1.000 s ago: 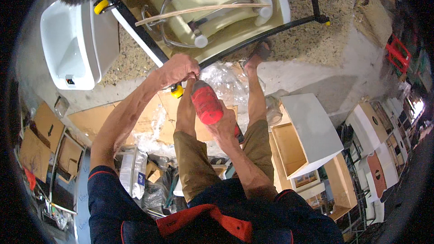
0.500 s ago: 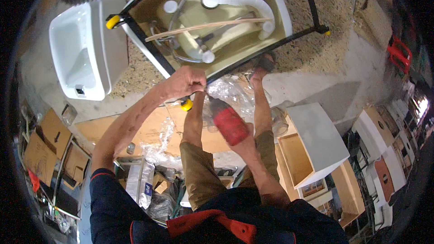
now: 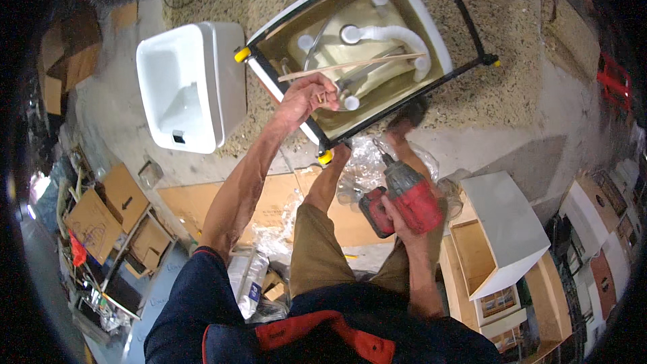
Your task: The person uses a cordless drill to attach a metal frame to a white urinal. They position the frame, insert screws, and tighten them with the drill, then reposition the urinal and continue securing the frame.
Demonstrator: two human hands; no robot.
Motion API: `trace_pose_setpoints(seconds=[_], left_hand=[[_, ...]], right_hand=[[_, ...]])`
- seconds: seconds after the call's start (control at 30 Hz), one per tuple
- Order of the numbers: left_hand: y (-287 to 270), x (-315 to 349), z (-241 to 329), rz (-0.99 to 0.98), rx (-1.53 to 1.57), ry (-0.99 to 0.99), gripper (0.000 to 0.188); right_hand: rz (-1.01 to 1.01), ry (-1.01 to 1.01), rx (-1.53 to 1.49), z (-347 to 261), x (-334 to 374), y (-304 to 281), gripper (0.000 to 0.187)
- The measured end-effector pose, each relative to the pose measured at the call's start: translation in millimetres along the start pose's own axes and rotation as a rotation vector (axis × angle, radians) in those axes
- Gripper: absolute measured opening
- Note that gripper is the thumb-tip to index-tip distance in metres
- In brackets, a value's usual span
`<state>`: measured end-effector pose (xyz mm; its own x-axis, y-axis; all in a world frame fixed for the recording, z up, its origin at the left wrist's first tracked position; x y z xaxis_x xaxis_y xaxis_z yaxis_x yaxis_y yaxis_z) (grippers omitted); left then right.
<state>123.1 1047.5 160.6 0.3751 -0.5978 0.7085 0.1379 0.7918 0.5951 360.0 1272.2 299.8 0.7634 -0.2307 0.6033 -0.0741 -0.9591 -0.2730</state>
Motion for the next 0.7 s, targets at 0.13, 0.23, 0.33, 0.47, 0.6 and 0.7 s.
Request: trace_pose_setpoints(seconds=[0.13, 0.23, 0.33, 0.47, 0.6, 0.7], left_hand=[[42, 11, 13, 0.159, 0.024, -0.106, 0.012], [89, 21, 14, 0.152, 0.133, -0.184, 0.027], [118, 11, 25, 0.133, 0.258, -0.096, 0.034], [119, -24, 48, 0.153, 0.665, -0.020, 0.027], [110, -57, 75, 0.068, 0.751, -0.052, 0.023], [101, -87, 93, 0.099, 0.708, -0.092, 0.023]], right_hand=[[-0.059, 0.037, -0.002, -5, -17, -4, 0.018], [-0.076, -0.173, -0.032, -20, -55, -2, 0.024], [-0.136, -0.252, 0.002, -40, -100, -1, 0.028], [-0.125, -0.330, -0.035, -74, -151, -1, 0.021], [-0.018, -0.376, -0.064, -107, -196, 8, 0.016], [0.042, -0.374, -0.032, -129, -228, 12, 0.013]])
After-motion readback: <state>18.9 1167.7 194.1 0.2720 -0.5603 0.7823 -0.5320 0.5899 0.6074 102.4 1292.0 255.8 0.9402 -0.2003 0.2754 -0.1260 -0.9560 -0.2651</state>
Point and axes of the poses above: each hand's wrist, its own x-axis away from the middle knuckle, its own y-axis out of the palm, z = x × y, the point moved 4 cm from there along -x, towards the middle knuckle, and after that the axes turned 13 degrees about -y, right-handed, at the moved point
